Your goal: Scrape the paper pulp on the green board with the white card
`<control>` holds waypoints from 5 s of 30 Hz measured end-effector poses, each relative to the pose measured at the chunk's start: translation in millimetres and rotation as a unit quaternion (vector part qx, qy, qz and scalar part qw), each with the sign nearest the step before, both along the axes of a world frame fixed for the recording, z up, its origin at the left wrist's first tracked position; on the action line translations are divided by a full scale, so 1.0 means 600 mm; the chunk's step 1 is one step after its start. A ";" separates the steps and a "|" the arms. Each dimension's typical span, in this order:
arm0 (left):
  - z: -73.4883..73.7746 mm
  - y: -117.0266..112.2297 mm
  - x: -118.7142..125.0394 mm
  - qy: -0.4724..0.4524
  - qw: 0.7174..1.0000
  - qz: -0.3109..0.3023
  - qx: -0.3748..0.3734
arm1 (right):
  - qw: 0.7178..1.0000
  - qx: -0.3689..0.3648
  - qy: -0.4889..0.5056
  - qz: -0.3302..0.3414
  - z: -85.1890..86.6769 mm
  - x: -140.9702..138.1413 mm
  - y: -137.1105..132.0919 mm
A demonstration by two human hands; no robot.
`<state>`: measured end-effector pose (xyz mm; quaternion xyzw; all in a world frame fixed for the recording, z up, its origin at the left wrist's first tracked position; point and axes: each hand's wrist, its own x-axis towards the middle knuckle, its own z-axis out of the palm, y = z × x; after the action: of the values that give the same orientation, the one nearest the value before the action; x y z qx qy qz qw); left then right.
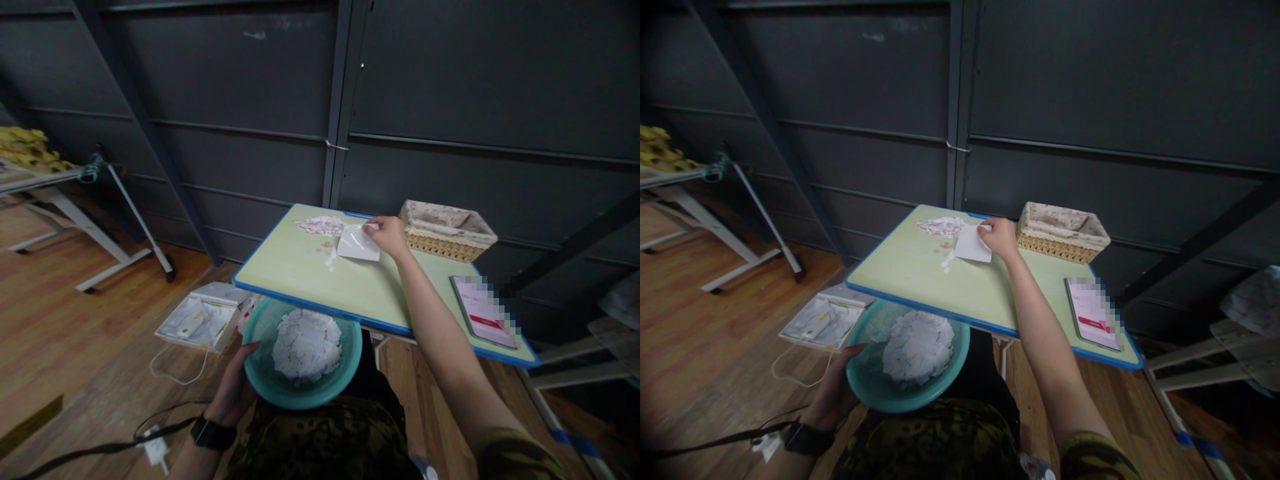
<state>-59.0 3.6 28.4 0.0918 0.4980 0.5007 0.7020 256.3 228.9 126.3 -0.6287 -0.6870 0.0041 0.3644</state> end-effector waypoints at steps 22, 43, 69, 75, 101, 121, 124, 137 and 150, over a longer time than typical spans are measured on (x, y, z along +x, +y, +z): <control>-0.002 0.004 -0.001 -0.027 1.000 0.005 -0.006 | 0.994 -0.046 0.049 0.090 0.003 0.000 -0.003; 0.000 0.003 -0.001 -0.018 1.000 0.009 0.007 | 0.972 -0.067 0.159 0.163 -0.004 -0.020 -0.009; 0.021 -0.001 0.009 0.004 1.000 0.006 -0.006 | 0.886 -0.268 0.218 0.309 0.001 -0.038 -0.030; 0.021 0.000 0.010 -0.008 1.000 0.013 0.008 | 0.901 -0.237 0.242 0.272 0.000 -0.041 -0.034; 0.019 0.000 0.007 -0.020 1.000 0.013 0.003 | 0.861 -0.308 0.191 0.357 -0.012 -0.063 -0.038; 0.009 0.004 0.003 -0.005 1.000 -0.008 -0.007 | 0.942 -0.215 0.191 0.173 0.008 0.025 -0.010; 0.014 0.002 0.004 -0.002 1.000 -0.006 -0.013 | 0.936 -0.231 0.176 0.200 0.006 0.016 -0.011; 0.022 -0.004 0.002 0.007 1.000 0.007 -0.002 | 0.882 -0.244 0.213 0.342 0.000 -0.083 -0.055; -0.001 0.002 -0.006 -0.016 1.000 0.000 0.015 | 0.885 -0.192 0.346 0.243 -0.015 -0.059 -0.028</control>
<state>-62.4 4.6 27.6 0.0946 0.4793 0.5093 0.7085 220.7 212.1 117.5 -0.4584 -0.6340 0.4421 0.4388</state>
